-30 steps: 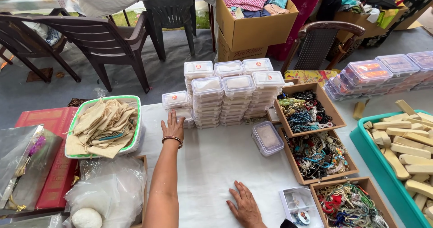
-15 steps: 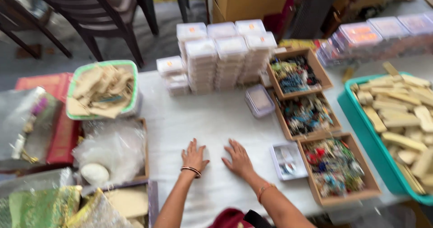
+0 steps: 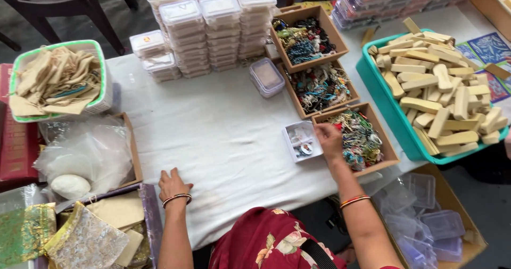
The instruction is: The person picks up a gold-colored chain from a small container, straightens it on the table, and folds it. They then place the chain into a small plastic bag, put the bag into a beige cloth pouch, and finally place the pouch into a clear plastic container.
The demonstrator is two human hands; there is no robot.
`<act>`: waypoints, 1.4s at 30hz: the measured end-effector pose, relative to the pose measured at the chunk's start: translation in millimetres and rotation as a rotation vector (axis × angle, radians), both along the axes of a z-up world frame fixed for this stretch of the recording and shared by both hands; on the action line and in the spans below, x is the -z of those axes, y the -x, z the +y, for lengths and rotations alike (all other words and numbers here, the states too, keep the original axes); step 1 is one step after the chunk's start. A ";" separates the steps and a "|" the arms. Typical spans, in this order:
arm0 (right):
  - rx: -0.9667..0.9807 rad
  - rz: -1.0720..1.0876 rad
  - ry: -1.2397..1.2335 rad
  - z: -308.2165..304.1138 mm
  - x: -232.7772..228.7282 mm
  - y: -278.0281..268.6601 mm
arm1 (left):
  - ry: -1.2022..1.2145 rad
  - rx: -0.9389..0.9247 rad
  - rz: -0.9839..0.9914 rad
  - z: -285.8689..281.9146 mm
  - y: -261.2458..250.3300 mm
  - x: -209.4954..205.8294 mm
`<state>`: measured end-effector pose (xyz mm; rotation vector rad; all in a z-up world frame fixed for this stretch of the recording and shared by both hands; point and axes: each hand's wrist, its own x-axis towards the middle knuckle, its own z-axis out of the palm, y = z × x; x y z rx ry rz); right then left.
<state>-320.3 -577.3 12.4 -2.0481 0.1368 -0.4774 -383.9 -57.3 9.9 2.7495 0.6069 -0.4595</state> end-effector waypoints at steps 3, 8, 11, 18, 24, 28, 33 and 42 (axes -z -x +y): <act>0.223 -0.002 -0.117 -67.2 -35.1 13.1 | 0.014 -0.109 -0.033 -6.7 4.2 -0.9; 0.367 0.213 0.418 -125.8 -34.9 28.9 | 0.030 -0.151 0.019 -11.6 -1.2 -15.9; 0.314 0.274 0.905 -120.1 -23.3 28.0 | 0.027 -0.164 0.034 -11.5 -0.7 -8.1; 0.249 0.407 0.993 -107.5 -19.0 -2.0 | 0.020 -0.225 0.027 -15.9 -1.2 -0.6; 0.201 0.328 0.669 -147.8 -50.4 -15.5 | 0.018 -0.247 0.055 -16.5 -3.3 -5.8; 0.235 0.397 0.138 -140.0 -146.8 2.2 | 0.022 -0.241 0.072 -19.2 -0.1 -7.9; -0.182 0.106 -0.493 -89.8 -207.6 5.9 | -0.011 -0.183 0.034 -9.6 -1.4 12.5; -0.797 -0.377 -0.713 44.6 -297.7 6.8 | -0.004 -0.167 0.044 -16.6 -1.9 -15.3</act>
